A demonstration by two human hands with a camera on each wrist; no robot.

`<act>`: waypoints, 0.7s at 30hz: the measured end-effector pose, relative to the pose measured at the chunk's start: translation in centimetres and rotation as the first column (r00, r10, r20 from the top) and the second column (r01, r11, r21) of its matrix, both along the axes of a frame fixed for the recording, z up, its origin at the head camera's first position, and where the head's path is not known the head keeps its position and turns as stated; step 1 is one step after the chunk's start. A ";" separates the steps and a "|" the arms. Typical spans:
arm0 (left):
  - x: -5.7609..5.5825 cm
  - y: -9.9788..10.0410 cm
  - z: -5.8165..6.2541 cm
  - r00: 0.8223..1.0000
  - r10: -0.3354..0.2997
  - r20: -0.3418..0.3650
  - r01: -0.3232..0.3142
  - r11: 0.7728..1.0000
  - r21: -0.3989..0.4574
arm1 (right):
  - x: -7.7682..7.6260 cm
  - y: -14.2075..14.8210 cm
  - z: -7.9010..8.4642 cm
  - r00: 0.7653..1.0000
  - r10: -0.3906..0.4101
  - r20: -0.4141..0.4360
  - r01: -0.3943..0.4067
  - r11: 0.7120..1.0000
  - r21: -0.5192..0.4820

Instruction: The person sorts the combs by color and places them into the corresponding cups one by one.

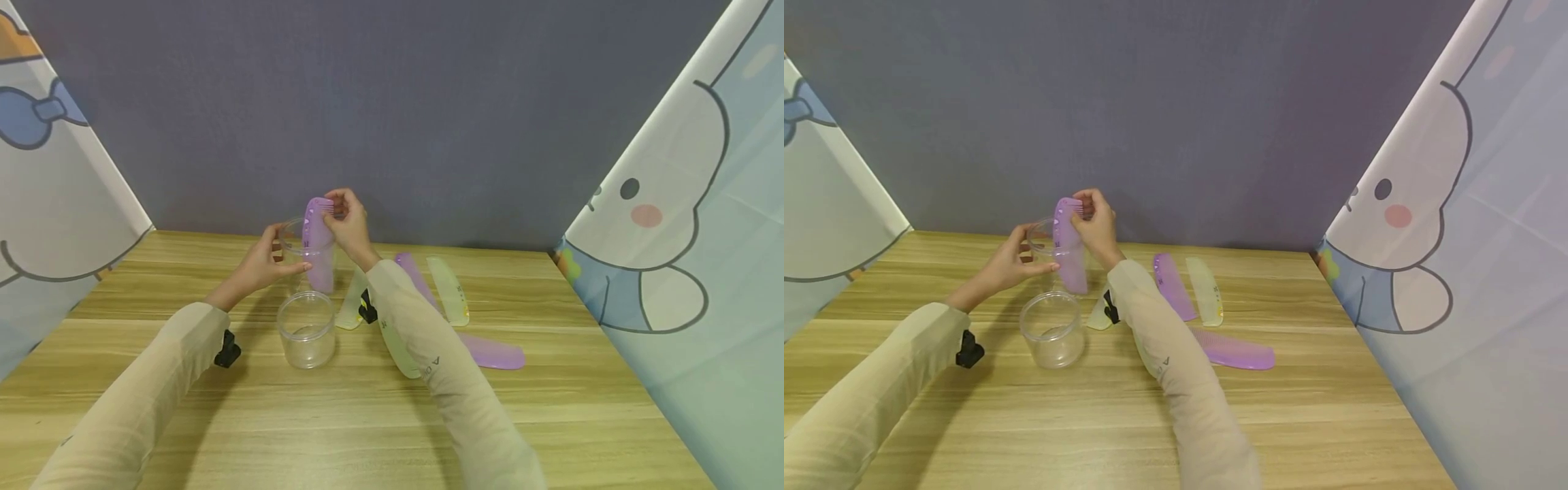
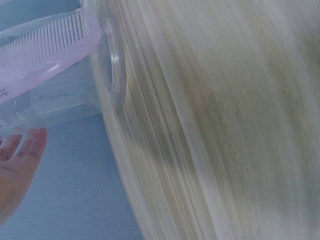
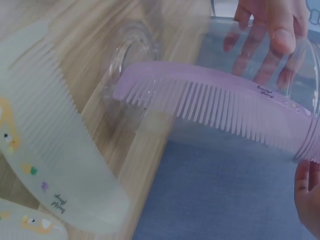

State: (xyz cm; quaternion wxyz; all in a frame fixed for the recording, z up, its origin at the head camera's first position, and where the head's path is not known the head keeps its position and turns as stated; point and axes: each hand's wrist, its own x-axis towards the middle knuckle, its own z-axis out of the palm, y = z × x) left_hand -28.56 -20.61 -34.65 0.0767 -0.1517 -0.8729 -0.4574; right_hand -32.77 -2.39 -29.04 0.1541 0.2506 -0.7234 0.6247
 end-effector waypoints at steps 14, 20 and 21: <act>0.0 0.0 0.0 1.000 -0.001 -0.010 0.001 1.000 0.002 | -0.4 0.6 -0.2 0.998 -0.026 0.052 0.025 0.999 0.023; 0.1 0.0 0.0 1.000 -0.004 -0.006 0.004 1.000 -0.003 | -1.4 0.4 -1.1 0.998 -0.038 0.051 0.037 0.999 0.029; 0.1 0.0 0.0 1.000 -0.005 -0.005 0.005 1.000 -0.004 | -1.3 0.4 -1.0 0.998 -0.036 0.052 0.034 0.999 0.026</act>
